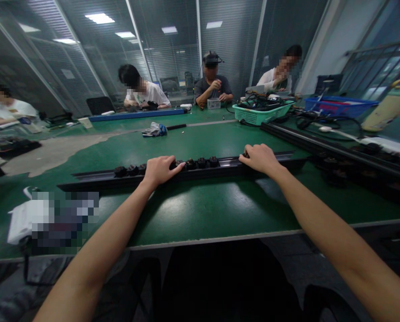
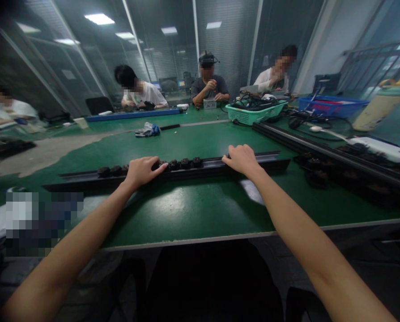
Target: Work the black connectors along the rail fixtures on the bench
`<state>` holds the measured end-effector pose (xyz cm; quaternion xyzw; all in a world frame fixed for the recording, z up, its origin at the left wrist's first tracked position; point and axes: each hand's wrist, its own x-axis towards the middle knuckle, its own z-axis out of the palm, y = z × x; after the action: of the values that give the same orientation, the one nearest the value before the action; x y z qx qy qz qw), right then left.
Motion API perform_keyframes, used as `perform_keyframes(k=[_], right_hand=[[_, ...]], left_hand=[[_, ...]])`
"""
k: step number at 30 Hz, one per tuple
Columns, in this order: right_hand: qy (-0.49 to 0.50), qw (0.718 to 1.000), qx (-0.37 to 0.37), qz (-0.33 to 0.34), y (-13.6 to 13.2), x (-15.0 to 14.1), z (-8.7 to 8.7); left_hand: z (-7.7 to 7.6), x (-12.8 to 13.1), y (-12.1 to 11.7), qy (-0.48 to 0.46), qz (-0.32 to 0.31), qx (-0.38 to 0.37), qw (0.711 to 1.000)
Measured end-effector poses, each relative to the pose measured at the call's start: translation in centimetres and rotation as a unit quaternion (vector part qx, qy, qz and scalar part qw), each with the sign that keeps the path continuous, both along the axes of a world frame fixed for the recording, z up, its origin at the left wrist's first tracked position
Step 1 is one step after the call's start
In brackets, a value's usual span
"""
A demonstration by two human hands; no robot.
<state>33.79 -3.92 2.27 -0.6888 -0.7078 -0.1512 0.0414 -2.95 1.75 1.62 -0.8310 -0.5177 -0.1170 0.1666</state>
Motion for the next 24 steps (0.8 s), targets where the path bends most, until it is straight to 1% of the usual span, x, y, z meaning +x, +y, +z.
perform_keyframes(k=[24], right_hand=[[0.007,1.000,-0.003,-0.012,0.05,0.18,0.02]], left_hand=[[0.18,0.15,-0.14,0.005,0.007,-0.005,1.000]])
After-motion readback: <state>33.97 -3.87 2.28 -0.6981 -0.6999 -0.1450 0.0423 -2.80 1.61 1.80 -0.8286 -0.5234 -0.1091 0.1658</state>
